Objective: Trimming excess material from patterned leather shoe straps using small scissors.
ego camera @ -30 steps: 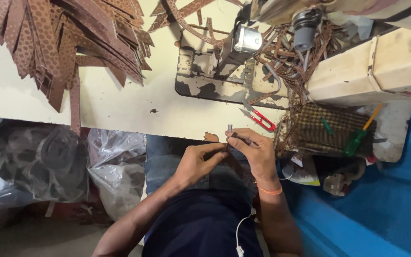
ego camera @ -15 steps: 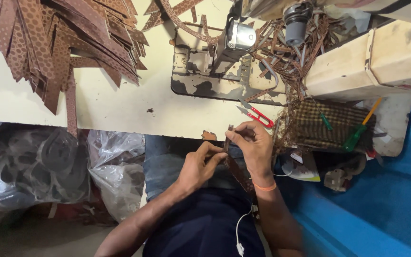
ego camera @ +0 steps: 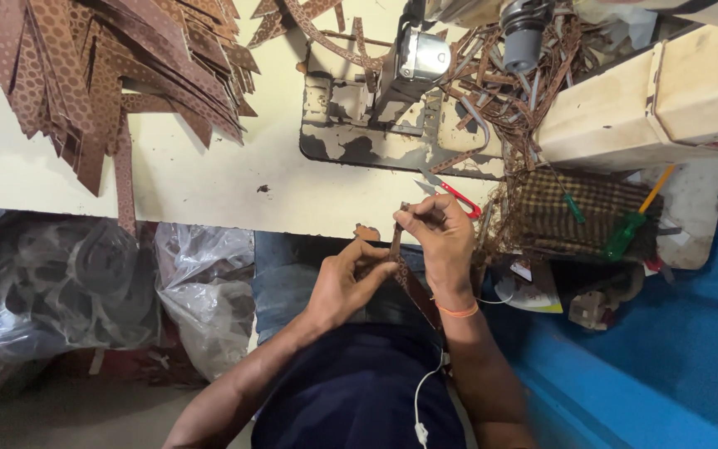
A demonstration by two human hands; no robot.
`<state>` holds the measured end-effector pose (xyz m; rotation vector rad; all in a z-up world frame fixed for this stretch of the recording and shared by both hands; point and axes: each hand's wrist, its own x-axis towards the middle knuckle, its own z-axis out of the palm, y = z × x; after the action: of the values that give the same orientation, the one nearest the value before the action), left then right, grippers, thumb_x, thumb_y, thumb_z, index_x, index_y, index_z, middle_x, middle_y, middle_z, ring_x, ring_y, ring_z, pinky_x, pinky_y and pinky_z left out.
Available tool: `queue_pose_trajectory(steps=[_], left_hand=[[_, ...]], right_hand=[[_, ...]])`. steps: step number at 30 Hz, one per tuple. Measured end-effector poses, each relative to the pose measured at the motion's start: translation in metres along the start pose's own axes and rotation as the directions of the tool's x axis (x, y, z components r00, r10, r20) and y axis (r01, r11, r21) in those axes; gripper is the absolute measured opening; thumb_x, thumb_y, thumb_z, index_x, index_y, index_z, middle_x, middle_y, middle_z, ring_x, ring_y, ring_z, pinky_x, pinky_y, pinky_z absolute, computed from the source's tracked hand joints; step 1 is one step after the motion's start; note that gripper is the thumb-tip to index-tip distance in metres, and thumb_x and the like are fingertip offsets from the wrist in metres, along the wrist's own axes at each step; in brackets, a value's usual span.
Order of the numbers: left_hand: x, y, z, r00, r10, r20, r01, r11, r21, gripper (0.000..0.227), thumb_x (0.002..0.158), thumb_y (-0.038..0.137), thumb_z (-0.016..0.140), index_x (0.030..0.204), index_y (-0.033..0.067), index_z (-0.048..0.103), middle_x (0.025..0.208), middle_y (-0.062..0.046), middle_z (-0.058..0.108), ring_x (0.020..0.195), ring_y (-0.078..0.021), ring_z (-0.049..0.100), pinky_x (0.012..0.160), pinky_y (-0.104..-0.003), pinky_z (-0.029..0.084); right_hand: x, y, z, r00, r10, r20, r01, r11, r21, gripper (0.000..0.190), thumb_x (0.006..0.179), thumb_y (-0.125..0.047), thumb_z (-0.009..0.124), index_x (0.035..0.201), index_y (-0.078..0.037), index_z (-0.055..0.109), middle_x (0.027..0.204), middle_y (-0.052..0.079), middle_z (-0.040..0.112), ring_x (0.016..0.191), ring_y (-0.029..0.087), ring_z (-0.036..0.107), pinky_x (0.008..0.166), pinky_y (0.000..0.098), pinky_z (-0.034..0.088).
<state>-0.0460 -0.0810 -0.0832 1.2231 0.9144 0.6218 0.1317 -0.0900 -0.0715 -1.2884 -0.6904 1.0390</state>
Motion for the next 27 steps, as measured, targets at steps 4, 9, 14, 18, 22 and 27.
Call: queue_pose_trajectory(steps=[4, 9, 14, 18, 22, 27], left_hand=[[0.009, 0.018, -0.007, 0.999, -0.045, -0.002, 0.045, 0.997, -0.066, 0.029, 0.093, 0.01, 0.074, 0.117, -0.003, 0.063, 0.1, -0.008, 0.078, 0.091, -0.0085, 0.073, 0.078, -0.026, 0.06], [0.029, 0.043, -0.023, 0.998, 0.038, -0.056, -0.032, 0.995, 0.092, 0.033, 0.094, 0.013, 0.075, 0.121, -0.0015, 0.061, 0.103, -0.012, 0.077, 0.088, -0.013, 0.076, 0.074, -0.028, 0.06], [0.049, 0.077, -0.035, 0.978, 0.205, -0.029, -0.194, 0.954, 0.228, 0.05, 0.093, 0.015, 0.073, 0.134, 0.0011, 0.049, 0.105, -0.016, 0.072, 0.076, -0.0194, 0.075, 0.063, -0.031, 0.057], [0.078, 0.118, -0.045, 0.947, 0.309, 0.093, -0.321, 0.931, 0.173, 0.049, 0.1, 0.014, 0.069, 0.139, 0.0011, 0.043, 0.101, -0.015, 0.074, 0.079, -0.0191, 0.076, 0.065, -0.031, 0.059], [0.129, 0.143, -0.057, 0.932, 0.323, 0.162, -0.35, 0.919, 0.18, 0.046, 0.1, 0.016, 0.07, 0.133, 0.0004, 0.043, 0.089, -0.014, 0.073, 0.074, -0.0179, 0.073, 0.063, -0.032, 0.058], [0.178, 0.136, -0.067, 0.949, 0.296, 0.106, -0.311, 0.931, 0.189, 0.041, 0.098, 0.017, 0.074, 0.124, -0.0003, 0.048, 0.087, -0.011, 0.073, 0.077, -0.0145, 0.072, 0.068, -0.03, 0.059]], right_hand=[[-0.002, -0.032, 0.01, 0.994, 0.107, -0.01, -0.108, 0.993, -0.048, 0.017, 0.093, 0.0, 0.072, 0.107, -0.004, 0.063, 0.096, 0.007, 0.073, 0.087, 0.012, 0.07, 0.079, 0.0256, 0.058], [-0.019, -0.043, 0.006, 0.99, 0.061, 0.124, -0.01, 0.927, -0.375, 0.029, 0.09, -0.005, 0.075, 0.117, -0.003, 0.064, 0.095, 0.006, 0.073, 0.085, 0.012, 0.069, 0.076, 0.0249, 0.056], [-0.007, -0.063, 0.017, 0.882, -0.307, 0.357, 0.469, 0.632, -0.617, 0.041, 0.084, -0.002, 0.079, 0.123, -0.003, 0.065, 0.104, 0.012, 0.069, 0.092, 0.023, 0.069, 0.081, 0.0316, 0.056], [0.021, -0.084, 0.028, 0.722, -0.514, 0.464, 0.671, 0.355, -0.65, 0.05, 0.086, 0.0, 0.077, 0.134, -0.004, 0.062, 0.113, 0.014, 0.065, 0.099, 0.03, 0.065, 0.087, 0.0385, 0.055], [0.053, -0.11, 0.045, 0.748, -0.533, 0.396, 0.607, 0.309, -0.732, 0.049, 0.089, -0.003, 0.075, 0.137, -0.004, 0.063, 0.11, 0.015, 0.062, 0.093, 0.028, 0.064, 0.081, 0.038, 0.054], [0.097, -0.133, 0.061, 0.829, -0.415, 0.375, 0.531, 0.376, -0.759, 0.045, 0.089, -0.001, 0.073, 0.134, -0.004, 0.067, 0.105, 0.015, 0.063, 0.087, 0.025, 0.064, 0.078, 0.0355, 0.054]])
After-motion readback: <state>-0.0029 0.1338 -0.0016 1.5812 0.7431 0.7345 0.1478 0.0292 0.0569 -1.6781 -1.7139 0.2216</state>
